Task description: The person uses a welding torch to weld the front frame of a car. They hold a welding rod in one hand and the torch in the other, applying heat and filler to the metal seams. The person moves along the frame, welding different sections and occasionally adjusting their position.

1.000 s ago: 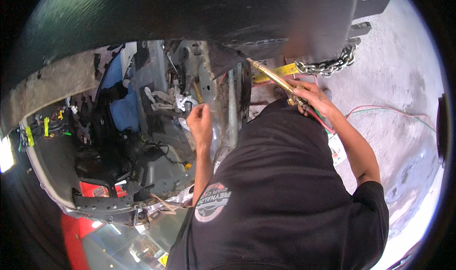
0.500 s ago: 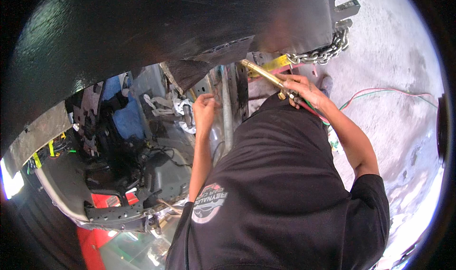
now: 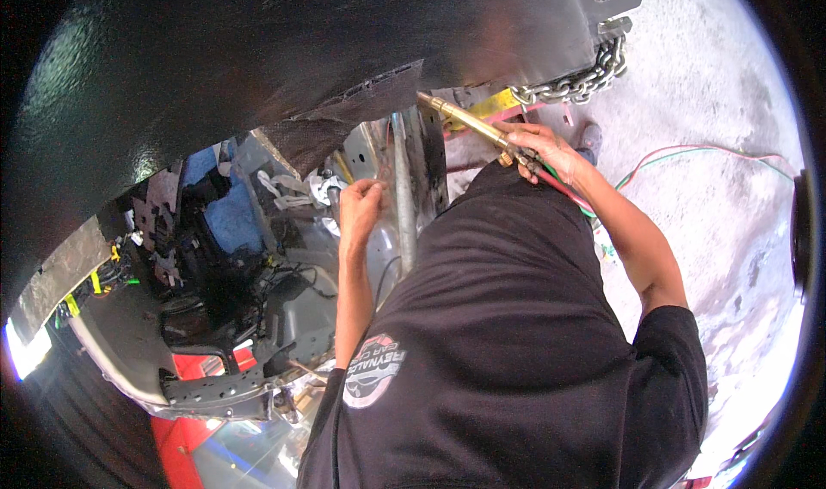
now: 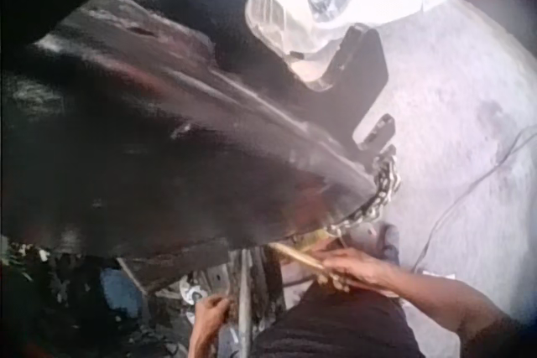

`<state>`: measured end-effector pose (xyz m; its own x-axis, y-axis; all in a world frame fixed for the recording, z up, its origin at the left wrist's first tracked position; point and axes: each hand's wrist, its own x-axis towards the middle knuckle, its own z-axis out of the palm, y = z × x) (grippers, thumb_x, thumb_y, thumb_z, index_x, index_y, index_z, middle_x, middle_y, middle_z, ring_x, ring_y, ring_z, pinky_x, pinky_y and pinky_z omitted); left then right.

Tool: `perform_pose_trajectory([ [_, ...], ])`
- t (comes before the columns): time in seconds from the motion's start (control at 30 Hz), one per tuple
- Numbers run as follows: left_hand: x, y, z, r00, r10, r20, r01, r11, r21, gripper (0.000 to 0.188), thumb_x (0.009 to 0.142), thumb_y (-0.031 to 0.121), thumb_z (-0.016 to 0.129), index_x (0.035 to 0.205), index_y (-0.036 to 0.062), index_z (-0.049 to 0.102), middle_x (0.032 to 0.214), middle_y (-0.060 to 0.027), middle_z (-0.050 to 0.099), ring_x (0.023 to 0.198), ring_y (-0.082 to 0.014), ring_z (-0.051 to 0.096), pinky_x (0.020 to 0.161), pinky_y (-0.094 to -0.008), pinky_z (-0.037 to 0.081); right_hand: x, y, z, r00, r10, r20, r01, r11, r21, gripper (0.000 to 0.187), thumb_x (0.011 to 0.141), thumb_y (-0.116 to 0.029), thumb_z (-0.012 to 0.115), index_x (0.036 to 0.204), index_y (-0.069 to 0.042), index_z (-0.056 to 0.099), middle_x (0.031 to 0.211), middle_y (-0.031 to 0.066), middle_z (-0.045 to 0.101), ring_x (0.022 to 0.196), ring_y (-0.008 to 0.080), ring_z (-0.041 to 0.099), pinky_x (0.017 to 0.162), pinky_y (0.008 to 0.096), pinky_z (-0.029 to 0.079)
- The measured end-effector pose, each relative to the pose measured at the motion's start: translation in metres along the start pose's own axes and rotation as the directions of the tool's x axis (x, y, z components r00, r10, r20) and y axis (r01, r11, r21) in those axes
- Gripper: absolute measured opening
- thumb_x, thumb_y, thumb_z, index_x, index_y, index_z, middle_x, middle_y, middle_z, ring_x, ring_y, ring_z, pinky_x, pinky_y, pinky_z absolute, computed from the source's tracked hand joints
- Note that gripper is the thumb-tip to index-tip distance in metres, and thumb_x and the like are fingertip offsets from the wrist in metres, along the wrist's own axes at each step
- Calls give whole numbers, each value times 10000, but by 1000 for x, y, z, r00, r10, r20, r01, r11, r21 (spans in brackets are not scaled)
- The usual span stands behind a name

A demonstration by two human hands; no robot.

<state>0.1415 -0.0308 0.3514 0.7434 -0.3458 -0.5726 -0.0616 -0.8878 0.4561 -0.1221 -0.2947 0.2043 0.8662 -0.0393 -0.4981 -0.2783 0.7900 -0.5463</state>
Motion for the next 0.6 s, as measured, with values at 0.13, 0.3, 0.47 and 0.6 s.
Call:
perform_pose_trajectory([
  [0.13, 1, 9, 0, 991, 125, -48, -104, 946, 306, 261, 933, 183, 623, 991, -43, 743, 783, -182, 721, 718, -279, 702, 687, -407, 528, -1, 0, -1, 1000, -11, 17, 11, 999, 46, 708, 977, -322, 640, 1572, -30, 393, 915, 79, 692, 522, 121, 592, 439, 264, 480],
  [0.3, 3, 22, 11, 970, 235, -68, -162, 825, 542, 248, 923, 203, 625, 988, -7, 739, 894, -264, 714, 879, -436, 701, 791, -500, 532, 2, 4, -1, 998, -38, 48, 36, 999, 26, 761, 920, -247, 687, 1569, 6, 380, 882, 76, 673, 525, 124, 591, 443, 267, 472],
  [0.47, 0, 34, 14, 942, 325, -87, -170, 684, 710, 235, 927, 200, 611, 996, 26, 753, 921, -265, 716, 925, -460, 692, 824, -540, 532, 2, -2, 4, 998, -36, 43, 35, 999, 12, 786, 895, -233, 705, 1566, 17, 382, 868, 79, 667, 534, 123, 592, 454, 264, 471],
  [0.6, -1, 35, 15, 941, 322, -99, -148, 659, 737, 226, 927, 194, 608, 1007, 48, 763, 927, -255, 722, 924, -462, 693, 834, -540, 539, 3, -2, 2, 999, -42, 35, 42, 999, -9, 793, 891, -229, 702, 1572, 15, 375, 864, 76, 665, 541, 122, 594, 461, 267, 469],
])
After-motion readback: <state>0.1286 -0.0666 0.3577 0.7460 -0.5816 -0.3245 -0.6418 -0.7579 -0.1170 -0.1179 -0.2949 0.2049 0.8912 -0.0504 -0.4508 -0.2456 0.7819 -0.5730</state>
